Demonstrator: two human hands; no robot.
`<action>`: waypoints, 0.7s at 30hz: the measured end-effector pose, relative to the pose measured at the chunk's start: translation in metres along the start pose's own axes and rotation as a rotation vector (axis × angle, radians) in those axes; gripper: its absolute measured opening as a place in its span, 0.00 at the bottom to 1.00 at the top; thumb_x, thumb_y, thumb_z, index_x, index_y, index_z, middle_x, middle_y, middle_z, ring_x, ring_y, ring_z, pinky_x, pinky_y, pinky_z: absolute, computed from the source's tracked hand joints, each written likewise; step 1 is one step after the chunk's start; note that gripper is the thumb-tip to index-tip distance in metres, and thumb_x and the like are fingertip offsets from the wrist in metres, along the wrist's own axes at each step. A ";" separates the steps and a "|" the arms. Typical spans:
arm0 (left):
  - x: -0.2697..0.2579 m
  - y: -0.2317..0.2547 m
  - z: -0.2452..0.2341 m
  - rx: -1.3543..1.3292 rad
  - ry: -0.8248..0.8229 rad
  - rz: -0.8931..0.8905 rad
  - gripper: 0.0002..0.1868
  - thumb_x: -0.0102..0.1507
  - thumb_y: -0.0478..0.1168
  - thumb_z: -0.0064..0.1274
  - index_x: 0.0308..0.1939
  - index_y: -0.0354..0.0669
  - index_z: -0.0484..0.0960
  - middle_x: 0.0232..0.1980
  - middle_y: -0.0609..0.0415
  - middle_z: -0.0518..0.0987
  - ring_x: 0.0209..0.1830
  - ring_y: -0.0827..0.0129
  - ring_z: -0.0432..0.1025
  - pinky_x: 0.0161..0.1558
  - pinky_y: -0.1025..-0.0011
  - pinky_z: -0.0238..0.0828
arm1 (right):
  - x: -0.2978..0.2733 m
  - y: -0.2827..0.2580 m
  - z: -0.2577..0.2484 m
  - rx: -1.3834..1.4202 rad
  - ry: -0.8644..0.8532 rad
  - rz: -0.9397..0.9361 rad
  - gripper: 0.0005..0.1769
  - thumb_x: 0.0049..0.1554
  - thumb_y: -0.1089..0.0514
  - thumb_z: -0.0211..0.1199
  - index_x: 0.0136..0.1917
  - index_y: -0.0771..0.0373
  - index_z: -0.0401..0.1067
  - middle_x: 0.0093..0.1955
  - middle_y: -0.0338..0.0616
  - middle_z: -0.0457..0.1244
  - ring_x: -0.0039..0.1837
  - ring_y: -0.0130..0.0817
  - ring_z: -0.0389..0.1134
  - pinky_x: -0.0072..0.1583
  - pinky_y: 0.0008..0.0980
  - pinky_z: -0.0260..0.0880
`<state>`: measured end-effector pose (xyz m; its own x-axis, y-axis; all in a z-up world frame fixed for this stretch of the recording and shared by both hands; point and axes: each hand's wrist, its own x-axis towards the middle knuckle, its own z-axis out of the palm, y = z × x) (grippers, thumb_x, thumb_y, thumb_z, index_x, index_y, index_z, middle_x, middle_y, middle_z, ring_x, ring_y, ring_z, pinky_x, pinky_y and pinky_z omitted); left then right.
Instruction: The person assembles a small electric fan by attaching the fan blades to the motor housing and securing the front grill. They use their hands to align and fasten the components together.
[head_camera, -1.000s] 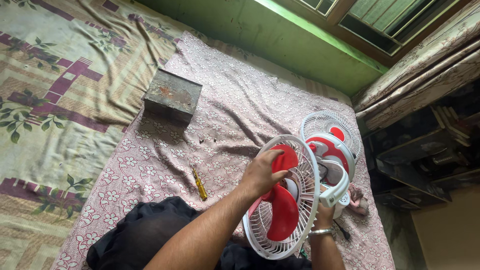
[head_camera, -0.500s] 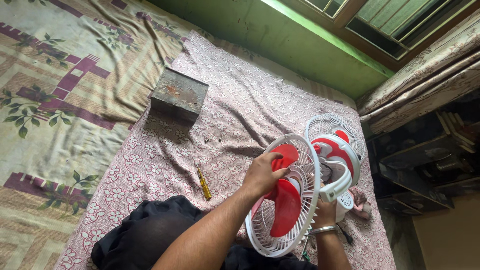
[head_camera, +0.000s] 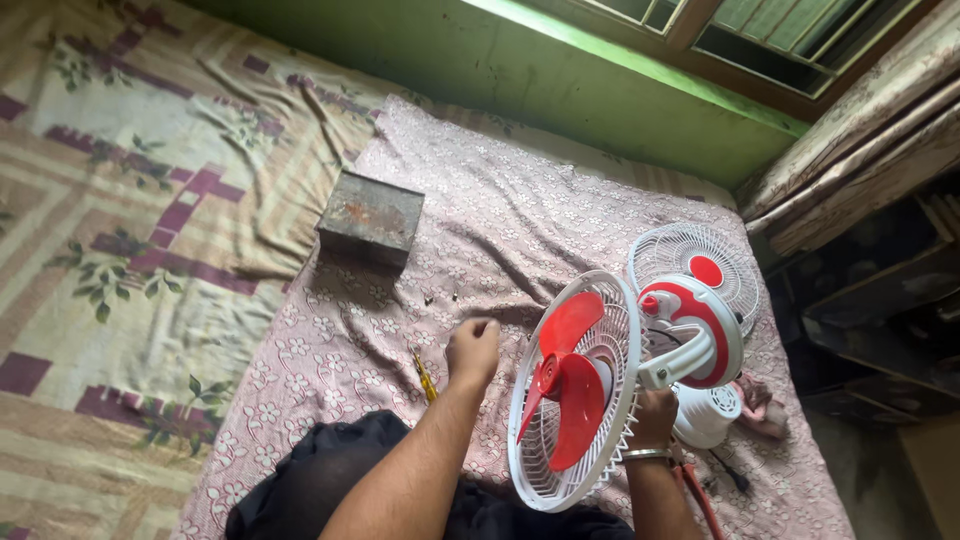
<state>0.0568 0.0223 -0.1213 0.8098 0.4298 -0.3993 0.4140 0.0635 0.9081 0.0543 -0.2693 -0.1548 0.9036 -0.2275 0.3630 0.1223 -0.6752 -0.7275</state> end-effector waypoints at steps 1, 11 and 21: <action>0.001 -0.008 -0.001 0.052 0.011 -0.028 0.17 0.65 0.47 0.53 0.53 0.45 0.86 0.51 0.51 0.86 0.52 0.62 0.81 0.57 0.63 0.75 | 0.003 0.009 0.000 0.001 0.005 0.005 0.13 0.56 0.58 0.62 0.55 0.62 0.76 0.37 0.46 0.67 0.41 0.47 0.71 0.42 0.45 0.69; 0.055 -0.086 -0.006 0.286 0.243 -0.035 0.14 0.65 0.41 0.49 0.51 0.50 0.87 0.50 0.47 0.86 0.50 0.57 0.81 0.57 0.61 0.76 | -0.014 0.055 0.006 0.069 0.078 -0.192 0.16 0.57 0.57 0.63 0.57 0.65 0.75 0.39 0.49 0.67 0.43 0.50 0.70 0.44 0.45 0.68; 0.064 0.061 -0.092 0.968 0.330 0.086 0.12 0.65 0.45 0.55 0.53 0.55 0.83 0.58 0.49 0.80 0.57 0.51 0.76 0.56 0.54 0.74 | -0.020 -0.034 -0.020 0.226 0.065 0.000 0.19 0.54 0.55 0.65 0.57 0.64 0.77 0.38 0.49 0.69 0.42 0.44 0.74 0.45 0.42 0.71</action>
<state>0.0958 0.1361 -0.0798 0.7586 0.6341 -0.1498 0.6360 -0.6706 0.3819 0.0234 -0.2559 -0.1257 0.8763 -0.2766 0.3945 0.2180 -0.5026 -0.8366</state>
